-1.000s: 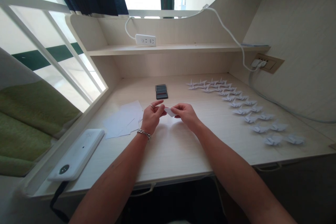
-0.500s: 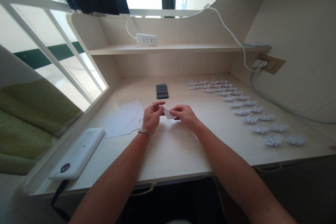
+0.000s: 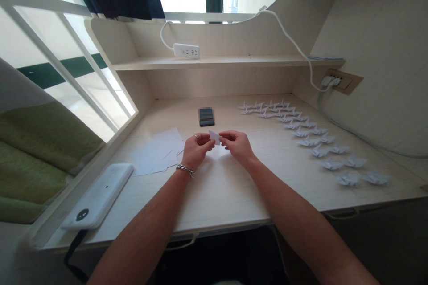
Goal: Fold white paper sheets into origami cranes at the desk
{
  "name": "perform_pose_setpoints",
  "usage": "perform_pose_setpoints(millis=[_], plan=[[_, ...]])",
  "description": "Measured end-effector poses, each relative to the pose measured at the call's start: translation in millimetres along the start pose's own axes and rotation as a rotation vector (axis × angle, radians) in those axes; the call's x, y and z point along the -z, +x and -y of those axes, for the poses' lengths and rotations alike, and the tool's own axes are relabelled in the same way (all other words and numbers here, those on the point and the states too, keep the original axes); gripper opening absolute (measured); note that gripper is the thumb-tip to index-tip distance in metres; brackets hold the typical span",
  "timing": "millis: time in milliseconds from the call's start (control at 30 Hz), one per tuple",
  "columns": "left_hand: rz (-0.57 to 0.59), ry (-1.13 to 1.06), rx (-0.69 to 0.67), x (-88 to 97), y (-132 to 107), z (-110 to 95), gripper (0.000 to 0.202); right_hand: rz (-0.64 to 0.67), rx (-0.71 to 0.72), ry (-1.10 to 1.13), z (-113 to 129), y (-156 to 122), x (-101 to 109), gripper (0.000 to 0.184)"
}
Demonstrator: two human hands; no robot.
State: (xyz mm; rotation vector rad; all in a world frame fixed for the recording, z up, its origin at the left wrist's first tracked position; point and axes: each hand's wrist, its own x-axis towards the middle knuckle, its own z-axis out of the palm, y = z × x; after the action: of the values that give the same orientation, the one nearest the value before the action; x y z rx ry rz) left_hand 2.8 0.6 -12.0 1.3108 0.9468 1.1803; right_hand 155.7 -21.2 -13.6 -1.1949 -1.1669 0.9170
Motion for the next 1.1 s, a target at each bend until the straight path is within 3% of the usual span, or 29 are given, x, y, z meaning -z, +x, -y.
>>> perform_pose_setpoints(millis=[167,500,633,867,1100], plan=[[-0.020,0.004,-0.014,-0.2,0.1,-0.9,0.038,-0.053,0.158,-0.156,-4.9,-0.3,0.9,0.020],[-0.056,0.009,-0.033,-1.2,0.2,-0.3,0.041,-0.100,0.267,-0.225,-1.6,-3.6,0.4,0.014],[-0.056,0.050,-0.062,0.3,0.8,1.7,0.037,-0.080,0.238,-0.214,1.4,-5.2,-0.8,0.012],[0.046,0.202,-0.175,0.6,-1.9,2.8,0.031,0.046,0.097,-0.110,-1.2,-2.7,-2.2,0.021],[-0.106,0.343,-0.227,1.3,-3.0,0.6,0.025,-0.057,-0.052,0.080,1.2,0.2,-3.3,0.020]])
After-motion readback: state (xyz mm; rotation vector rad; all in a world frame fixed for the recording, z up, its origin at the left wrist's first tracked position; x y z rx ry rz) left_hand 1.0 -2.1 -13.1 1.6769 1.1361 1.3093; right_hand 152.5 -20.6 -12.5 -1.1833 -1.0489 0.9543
